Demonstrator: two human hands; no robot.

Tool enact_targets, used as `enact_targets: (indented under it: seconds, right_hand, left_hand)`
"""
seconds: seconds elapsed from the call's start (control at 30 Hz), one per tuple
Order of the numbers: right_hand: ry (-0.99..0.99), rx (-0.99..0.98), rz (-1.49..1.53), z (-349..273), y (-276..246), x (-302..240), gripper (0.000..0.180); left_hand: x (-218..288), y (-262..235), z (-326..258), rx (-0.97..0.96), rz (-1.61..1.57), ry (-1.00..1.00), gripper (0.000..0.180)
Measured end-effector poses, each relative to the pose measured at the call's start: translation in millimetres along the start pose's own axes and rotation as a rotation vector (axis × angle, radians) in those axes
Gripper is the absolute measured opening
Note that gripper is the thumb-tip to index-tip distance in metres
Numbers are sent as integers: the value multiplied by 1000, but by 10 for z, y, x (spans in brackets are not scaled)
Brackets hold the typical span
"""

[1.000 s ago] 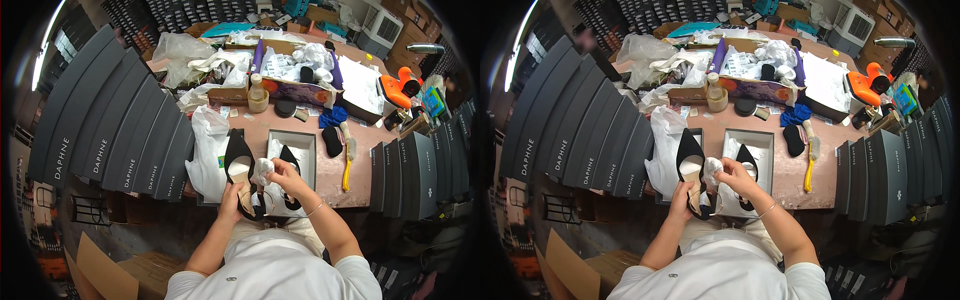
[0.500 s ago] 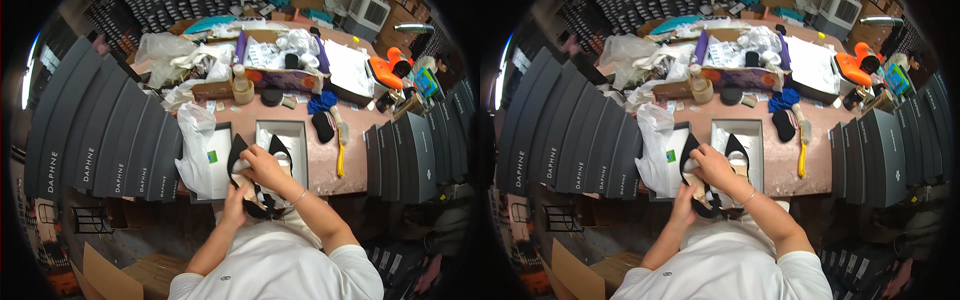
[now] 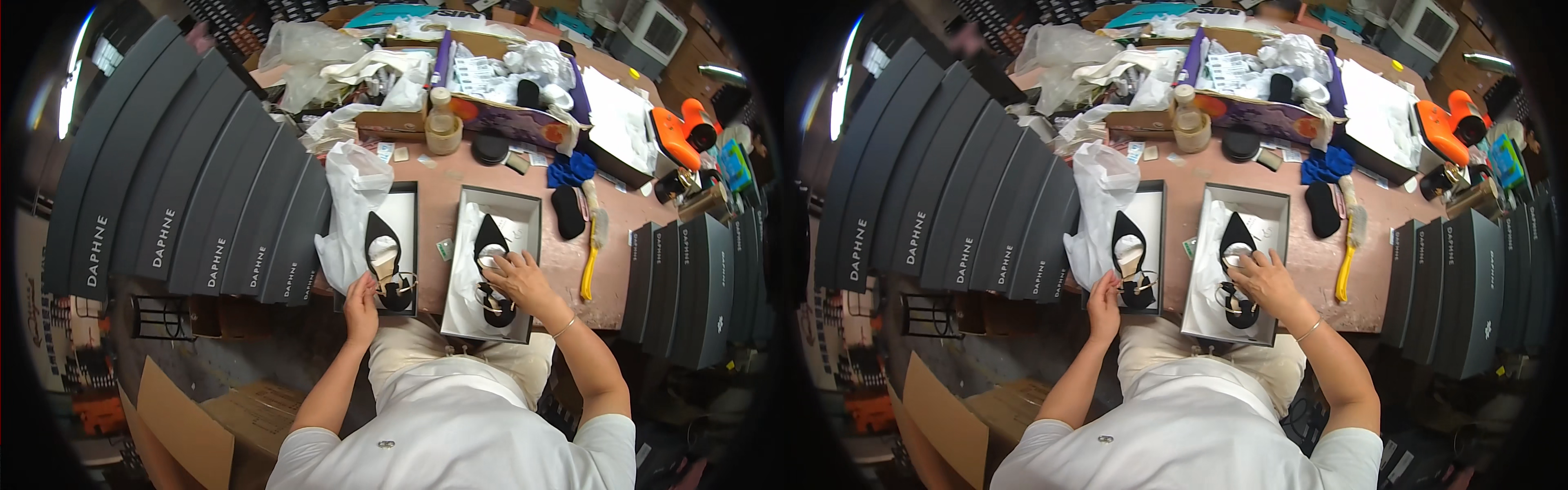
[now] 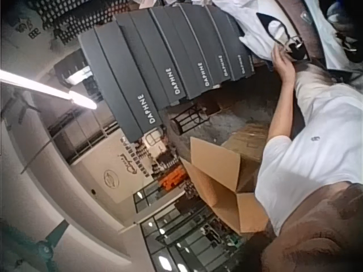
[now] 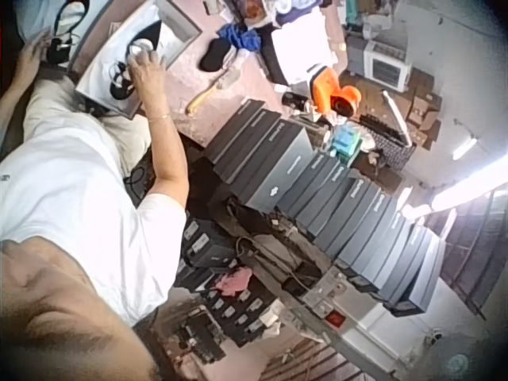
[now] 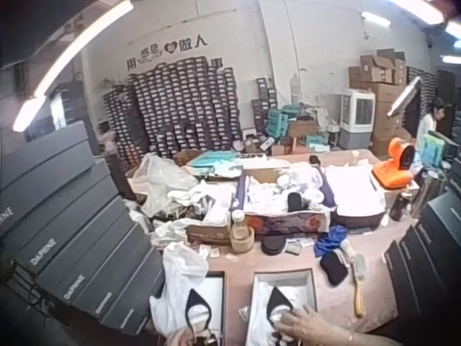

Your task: Pack shoes into boxes and stack them for shipment.

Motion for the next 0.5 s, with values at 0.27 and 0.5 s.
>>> enact_targets:
  seconds: [0.27,0.5]
  right_hand:
    - [-10,-123,33,43,136,34,25]
    - [-3,-143,26,1,124,27,25]
  left_hand:
    - [109,-34,1193,-276,577,360,35]
    - [57,134,1266,-296,656,332,29]
Point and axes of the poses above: each hand's wrist, its own z-axis towards the middle knuckle, its own y-axis out of the palm, x = y × z, the point moved 5 cm from there along z, towards the middle knuckle, and after that the axes turned 13 degrees about -x, right-handed, at the moved point
